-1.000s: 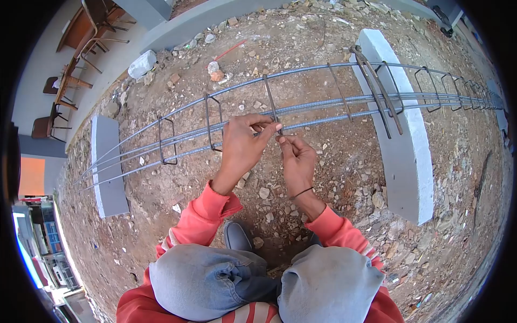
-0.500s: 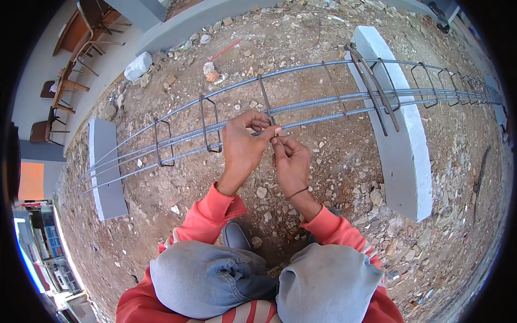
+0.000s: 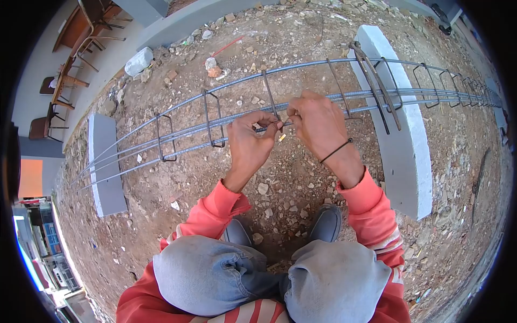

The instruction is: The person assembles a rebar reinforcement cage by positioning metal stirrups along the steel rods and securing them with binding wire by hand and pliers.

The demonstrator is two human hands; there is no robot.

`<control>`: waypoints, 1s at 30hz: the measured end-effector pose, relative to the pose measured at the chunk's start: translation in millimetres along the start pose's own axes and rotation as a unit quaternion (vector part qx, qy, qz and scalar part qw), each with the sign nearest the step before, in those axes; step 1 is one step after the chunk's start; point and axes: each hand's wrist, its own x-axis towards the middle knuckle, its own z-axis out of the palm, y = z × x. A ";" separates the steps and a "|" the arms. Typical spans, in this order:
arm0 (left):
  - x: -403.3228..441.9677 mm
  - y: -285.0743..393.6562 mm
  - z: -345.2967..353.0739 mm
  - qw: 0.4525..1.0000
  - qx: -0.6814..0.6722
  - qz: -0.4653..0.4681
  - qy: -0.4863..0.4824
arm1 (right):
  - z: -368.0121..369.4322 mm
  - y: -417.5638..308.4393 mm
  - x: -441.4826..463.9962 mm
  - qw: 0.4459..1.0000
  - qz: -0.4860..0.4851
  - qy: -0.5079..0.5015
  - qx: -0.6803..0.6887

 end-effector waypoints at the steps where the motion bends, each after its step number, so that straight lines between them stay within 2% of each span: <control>1: 0.1 -4.6 1.8 0.999 0.008 0.042 0.010 | 0.3 1.1 4.6 1.000 -0.001 0.001 0.000; 2: 0.7 -8.1 2.9 0.996 0.017 0.083 0.020 | 1.2 1.6 9.5 1.000 0.001 -0.005 -0.011; 5: -3.0 4.9 -1.4 0.988 0.069 0.132 0.035 | 6.7 3.1 21.2 0.999 0.013 -0.042 -0.014; 7: -3.1 0.7 1.3 0.990 0.062 0.119 0.029 | 8.5 2.7 20.6 0.997 0.026 -0.065 -0.013; 10: -2.3 -2.1 4.1 0.993 0.041 0.107 0.028 | 15.7 -1.7 3.6 0.998 0.057 -0.021 -0.017; 12: -2.6 -3.3 4.9 0.994 0.029 0.104 0.030 | 23.8 -3.8 -11.3 0.992 -0.041 0.086 -0.082; 16: -4.7 -5.4 6.2 0.994 0.025 0.100 0.038 | 33.0 1.1 -19.5 0.995 -0.016 0.084 -0.059; 18: -4.8 -6.8 7.0 0.994 0.018 0.097 0.035 | 25.6 1.8 -17.0 1.000 0.009 0.011 -0.007; 19: -5.0 -7.1 7.1 0.994 0.012 0.100 0.039 | 25.5 -1.4 -19.3 1.000 0.012 0.014 -0.008; 21: -4.6 -6.2 7.0 0.993 0.005 0.107 0.042 | 28.4 -12.3 -27.7 0.986 -0.009 0.141 0.094; 22: -5.1 -6.1 5.8 0.994 0.009 0.104 0.040 | 33.6 -11.7 -42.4 0.985 -0.009 0.143 0.094; 24: -4.2 -6.7 5.0 0.994 0.013 0.096 0.042 | 55.6 0.5 -74.7 0.961 0.086 0.187 0.184; 25: -4.4 -6.3 5.5 0.995 0.011 0.093 0.046 | 68.9 6.3 -76.9 0.962 0.086 0.183 0.185; 26: -5.8 -5.3 6.1 0.995 0.009 0.091 0.046 | 82.3 11.6 -80.9 0.884 0.162 0.170 0.405; 27: -6.4 -3.4 5.7 0.995 0.010 0.091 0.042 | 83.9 9.0 -80.2 0.751 0.229 0.152 0.601; 28: -5.6 -0.8 4.7 0.995 0.017 0.090 0.043 | 83.2 7.5 -78.3 0.749 0.230 0.156 0.602; 30: -6.6 0.0 5.3 0.995 0.027 0.088 0.041 | 79.4 1.7 -71.8 0.522 0.259 0.116 0.805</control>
